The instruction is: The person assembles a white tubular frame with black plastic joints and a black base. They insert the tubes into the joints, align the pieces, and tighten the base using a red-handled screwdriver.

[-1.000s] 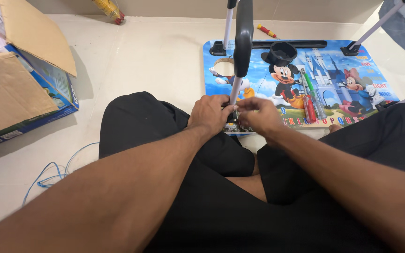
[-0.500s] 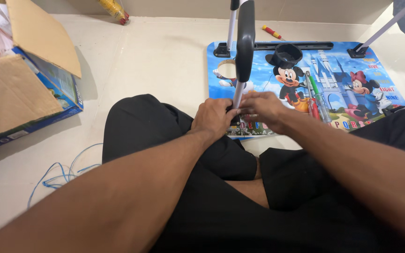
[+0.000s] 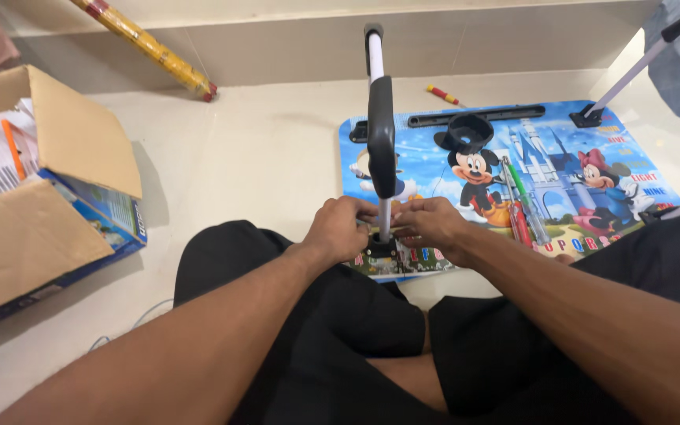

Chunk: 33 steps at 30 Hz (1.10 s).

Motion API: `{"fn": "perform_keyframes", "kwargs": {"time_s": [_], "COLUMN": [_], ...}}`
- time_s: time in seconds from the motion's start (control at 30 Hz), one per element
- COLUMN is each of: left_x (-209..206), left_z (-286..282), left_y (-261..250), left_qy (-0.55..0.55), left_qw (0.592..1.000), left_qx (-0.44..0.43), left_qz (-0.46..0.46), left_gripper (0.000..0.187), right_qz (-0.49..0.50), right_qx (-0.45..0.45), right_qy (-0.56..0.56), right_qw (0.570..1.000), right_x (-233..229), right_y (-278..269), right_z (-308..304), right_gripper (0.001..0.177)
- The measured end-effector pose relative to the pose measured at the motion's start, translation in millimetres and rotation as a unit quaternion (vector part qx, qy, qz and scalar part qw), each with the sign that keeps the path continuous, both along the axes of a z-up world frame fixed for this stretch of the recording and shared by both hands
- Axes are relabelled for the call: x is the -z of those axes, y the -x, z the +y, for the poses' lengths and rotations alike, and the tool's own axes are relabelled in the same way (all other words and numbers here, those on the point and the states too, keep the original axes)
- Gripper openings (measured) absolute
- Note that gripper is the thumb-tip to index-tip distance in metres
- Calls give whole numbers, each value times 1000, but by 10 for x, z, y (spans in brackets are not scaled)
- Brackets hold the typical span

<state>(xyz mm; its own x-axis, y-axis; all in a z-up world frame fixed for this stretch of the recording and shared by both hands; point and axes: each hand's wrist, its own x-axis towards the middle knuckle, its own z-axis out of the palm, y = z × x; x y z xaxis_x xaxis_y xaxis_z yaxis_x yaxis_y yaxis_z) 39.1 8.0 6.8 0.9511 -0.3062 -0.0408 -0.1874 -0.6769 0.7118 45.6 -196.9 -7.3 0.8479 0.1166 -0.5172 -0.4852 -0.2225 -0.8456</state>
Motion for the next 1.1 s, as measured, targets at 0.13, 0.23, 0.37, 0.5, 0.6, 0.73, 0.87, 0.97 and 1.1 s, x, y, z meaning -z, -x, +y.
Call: {"fn": "perform_keyframes", "kwargs": {"time_s": [0.13, 0.23, 0.37, 0.5, 0.6, 0.73, 0.87, 0.97, 1.1], "left_x": [20, 0, -220, -663, -952, -1174, -1194, -1189, -1185], "left_z": [50, 79, 25, 45, 80, 60, 50, 102, 136], "left_y": [-176, -349, -613, -741, -679, -625, -587, -557, -581], "left_qy": [25, 27, 162, 380, 426, 429, 412, 422, 422], "left_qw": [997, 996, 959, 874, 868, 881, 893, 888, 881], "left_qx": [-66, -87, -217, -244, -166, -73, -77, -84, -103], "left_qz": [27, -15, 84, 180, 193, 187, 163, 163, 188], "left_gripper": [27, 25, 30, 66, 78, 67, 48, 44, 39], "right_qz": [-2, -12, -42, -115, -113, -98, -69, -61, -55], "right_qx": [10, 19, 95, 68, 41, 41, 49, 47, 39], "right_qy": [2, 11, -10, -63, -76, -38, -20, 3, 19], "right_qw": [1000, 1000, 995, 989, 990, 994, 996, 997, 998], "right_x": [-41, -107, -287, -522, -578, -526, -456, -427, -335], "right_y": [-84, -158, -342, -497, -512, -415, -361, -368, -480], "right_z": [-38, -80, -56, 1, 102, 123, 28, -36, -56], "right_gripper": [24, 26, 29, 30, 28, 27, 27, 27, 27]}}
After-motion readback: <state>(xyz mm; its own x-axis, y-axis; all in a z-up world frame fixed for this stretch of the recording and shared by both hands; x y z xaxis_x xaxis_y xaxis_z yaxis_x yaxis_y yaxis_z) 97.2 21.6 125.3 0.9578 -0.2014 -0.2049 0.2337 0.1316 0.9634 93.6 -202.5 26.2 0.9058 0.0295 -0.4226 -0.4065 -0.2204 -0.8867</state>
